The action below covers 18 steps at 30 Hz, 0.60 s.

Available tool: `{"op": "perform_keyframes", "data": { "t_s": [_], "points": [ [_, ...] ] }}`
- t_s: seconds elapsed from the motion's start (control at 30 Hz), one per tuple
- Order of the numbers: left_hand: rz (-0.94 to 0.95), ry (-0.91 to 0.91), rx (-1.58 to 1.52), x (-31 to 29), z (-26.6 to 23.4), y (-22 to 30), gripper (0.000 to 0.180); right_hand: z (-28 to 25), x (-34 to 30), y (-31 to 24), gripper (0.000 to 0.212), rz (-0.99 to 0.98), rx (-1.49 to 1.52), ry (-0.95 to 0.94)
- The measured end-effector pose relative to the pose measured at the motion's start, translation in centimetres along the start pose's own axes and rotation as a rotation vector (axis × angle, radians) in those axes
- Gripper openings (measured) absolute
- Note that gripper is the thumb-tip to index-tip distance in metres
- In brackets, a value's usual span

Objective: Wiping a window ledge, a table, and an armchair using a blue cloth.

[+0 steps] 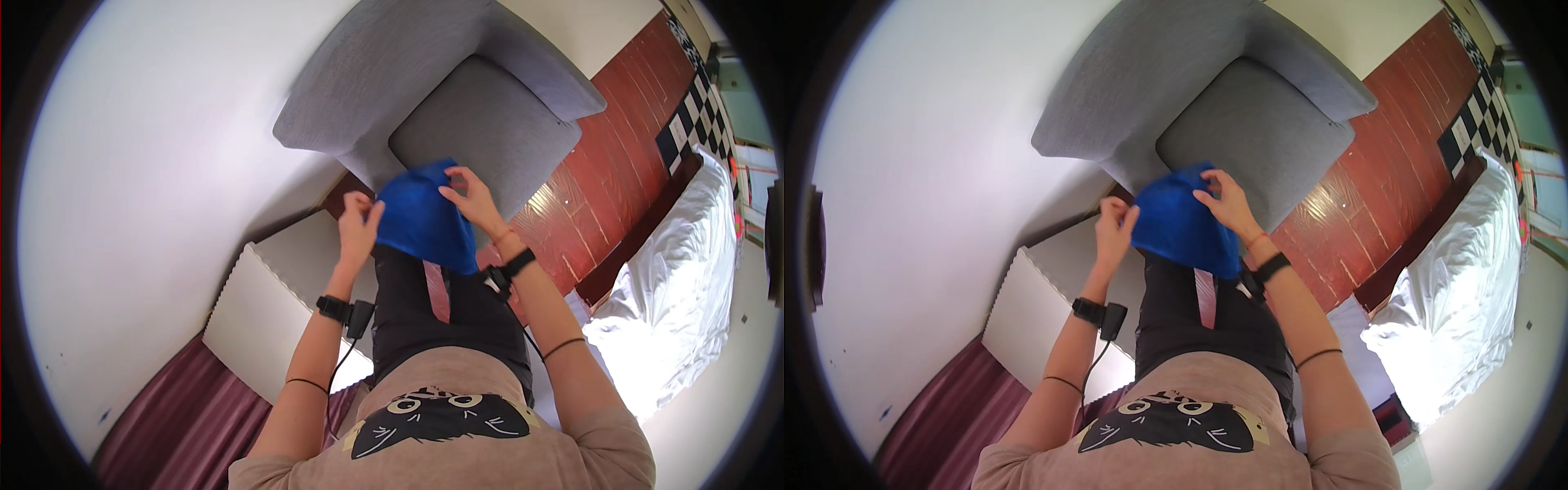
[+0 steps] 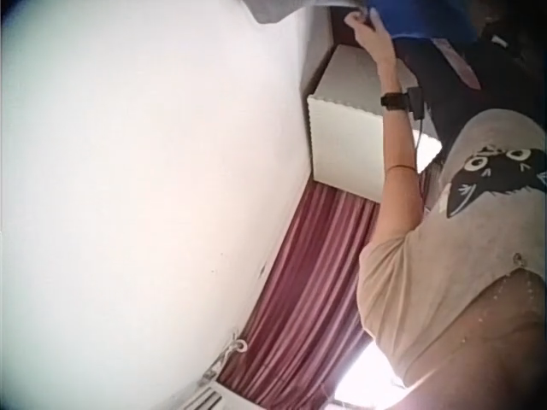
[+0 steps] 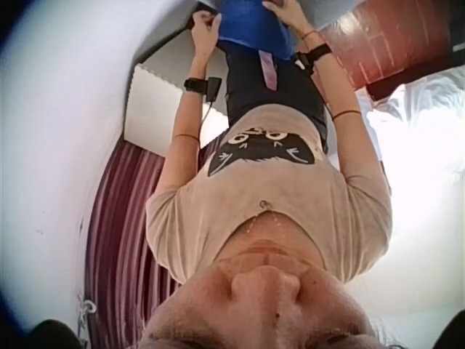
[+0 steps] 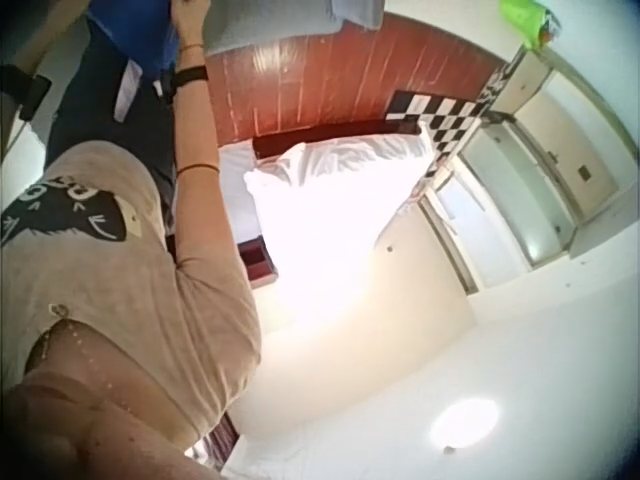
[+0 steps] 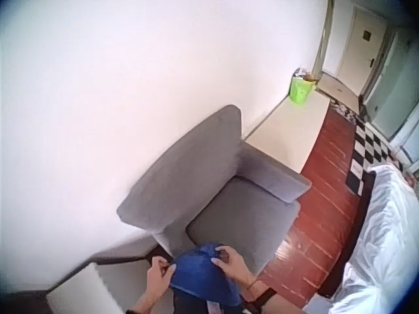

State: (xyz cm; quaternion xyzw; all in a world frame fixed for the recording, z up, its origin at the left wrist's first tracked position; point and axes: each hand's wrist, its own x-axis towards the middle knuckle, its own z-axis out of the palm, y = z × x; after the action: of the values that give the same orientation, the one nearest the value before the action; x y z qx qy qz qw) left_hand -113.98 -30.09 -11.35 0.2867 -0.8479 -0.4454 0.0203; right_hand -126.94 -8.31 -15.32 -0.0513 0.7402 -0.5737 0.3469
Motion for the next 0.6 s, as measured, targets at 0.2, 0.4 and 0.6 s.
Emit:
{"op": "perform_keyframes", "data": {
  "t_s": [0.2, 0.4, 0.6],
  "points": [
    [-0.374, 0.12, -0.203, -0.7, 5.7, -4.8, 0.055, 4.8, 1.0, 6.3, 0.062, -0.002, -0.17, -0.101],
    [-0.52, -0.105, -0.468, -8.0, 14.2, -0.6, 0.082, 4.7, -5.7, 8.7, 0.053, -0.083, -0.425, -0.109],
    [-0.364, -0.16, -0.445, -17.1, 18.8, -1.4, 0.07, 1.1, -12.3, 9.4, 0.047, -0.113, -0.421, -0.078]
  ]
}}
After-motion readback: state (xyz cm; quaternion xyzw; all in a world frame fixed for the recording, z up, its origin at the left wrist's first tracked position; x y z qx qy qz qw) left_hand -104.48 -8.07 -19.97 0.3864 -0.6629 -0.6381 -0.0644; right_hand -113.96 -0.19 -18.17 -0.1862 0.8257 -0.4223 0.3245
